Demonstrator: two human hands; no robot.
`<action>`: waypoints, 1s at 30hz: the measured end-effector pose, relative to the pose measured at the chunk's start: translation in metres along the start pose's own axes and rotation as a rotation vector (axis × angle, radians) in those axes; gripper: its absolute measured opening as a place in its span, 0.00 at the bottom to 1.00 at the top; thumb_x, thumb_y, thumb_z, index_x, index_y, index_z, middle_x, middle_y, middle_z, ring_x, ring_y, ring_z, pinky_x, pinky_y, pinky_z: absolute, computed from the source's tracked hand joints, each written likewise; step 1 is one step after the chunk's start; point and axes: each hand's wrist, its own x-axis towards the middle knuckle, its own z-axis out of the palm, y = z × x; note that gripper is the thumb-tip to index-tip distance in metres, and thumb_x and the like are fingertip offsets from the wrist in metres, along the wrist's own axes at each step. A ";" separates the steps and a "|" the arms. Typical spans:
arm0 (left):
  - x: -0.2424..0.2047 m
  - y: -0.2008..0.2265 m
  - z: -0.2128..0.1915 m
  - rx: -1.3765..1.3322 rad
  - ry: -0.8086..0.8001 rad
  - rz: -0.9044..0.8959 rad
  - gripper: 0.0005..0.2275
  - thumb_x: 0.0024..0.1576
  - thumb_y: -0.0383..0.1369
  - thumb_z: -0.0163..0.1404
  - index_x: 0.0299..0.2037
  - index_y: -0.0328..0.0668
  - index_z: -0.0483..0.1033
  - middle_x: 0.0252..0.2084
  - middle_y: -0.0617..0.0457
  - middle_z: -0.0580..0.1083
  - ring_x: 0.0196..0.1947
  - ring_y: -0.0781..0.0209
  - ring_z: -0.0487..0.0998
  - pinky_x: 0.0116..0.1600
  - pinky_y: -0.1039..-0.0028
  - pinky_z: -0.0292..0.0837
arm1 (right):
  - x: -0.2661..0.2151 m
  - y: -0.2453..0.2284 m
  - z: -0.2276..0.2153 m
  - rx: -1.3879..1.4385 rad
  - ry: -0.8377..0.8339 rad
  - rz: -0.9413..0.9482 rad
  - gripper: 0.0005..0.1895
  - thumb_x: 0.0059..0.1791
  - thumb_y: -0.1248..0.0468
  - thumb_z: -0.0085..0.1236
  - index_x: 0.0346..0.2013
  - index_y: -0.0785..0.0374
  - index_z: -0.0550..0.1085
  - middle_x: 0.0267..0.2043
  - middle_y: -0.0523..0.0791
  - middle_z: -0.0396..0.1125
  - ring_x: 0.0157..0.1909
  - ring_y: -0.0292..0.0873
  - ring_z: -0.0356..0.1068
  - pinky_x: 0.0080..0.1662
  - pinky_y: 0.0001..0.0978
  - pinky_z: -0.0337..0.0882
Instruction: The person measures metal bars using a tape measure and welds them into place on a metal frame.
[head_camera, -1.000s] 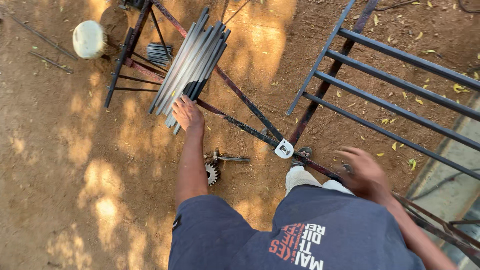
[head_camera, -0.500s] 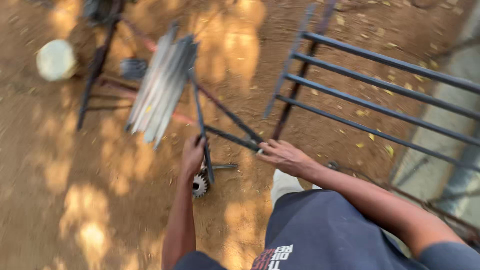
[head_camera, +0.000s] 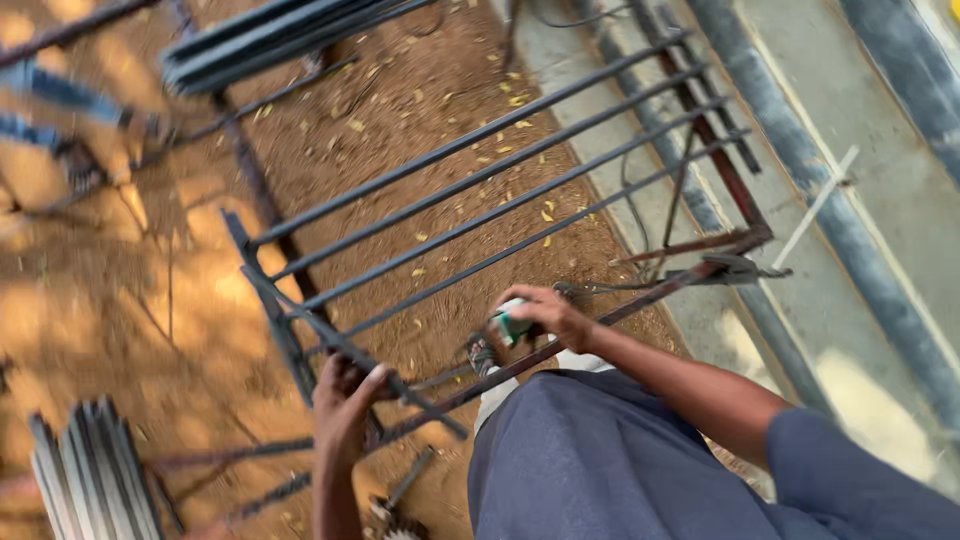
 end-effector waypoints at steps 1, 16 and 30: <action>0.018 0.015 0.027 0.021 -0.054 0.022 0.17 0.55 0.27 0.58 0.51 0.29 0.68 0.40 0.41 0.76 0.40 0.53 0.83 0.39 0.64 0.83 | -0.016 0.001 -0.021 0.096 0.086 -0.053 0.16 0.53 0.52 0.51 0.45 0.61 0.75 0.38 0.49 0.73 0.32 0.41 0.73 0.29 0.30 0.75; 0.176 0.070 0.499 0.347 -0.516 0.083 0.10 0.60 0.32 0.54 0.41 0.30 0.72 0.33 0.42 0.79 0.30 0.55 0.85 0.36 0.65 0.85 | -0.145 0.017 -0.280 0.451 0.766 -0.296 0.12 0.45 0.71 0.59 0.43 0.64 0.77 0.34 0.48 0.72 0.30 0.45 0.73 0.37 0.37 0.76; 0.188 0.054 0.521 0.409 -0.361 0.022 0.11 0.59 0.31 0.56 0.41 0.26 0.75 0.32 0.45 0.79 0.28 0.60 0.82 0.31 0.71 0.83 | -0.069 -0.069 -0.457 -1.926 0.604 -0.372 0.13 0.52 0.65 0.52 0.40 0.45 0.82 0.41 0.42 0.72 0.36 0.37 0.68 0.36 0.32 0.65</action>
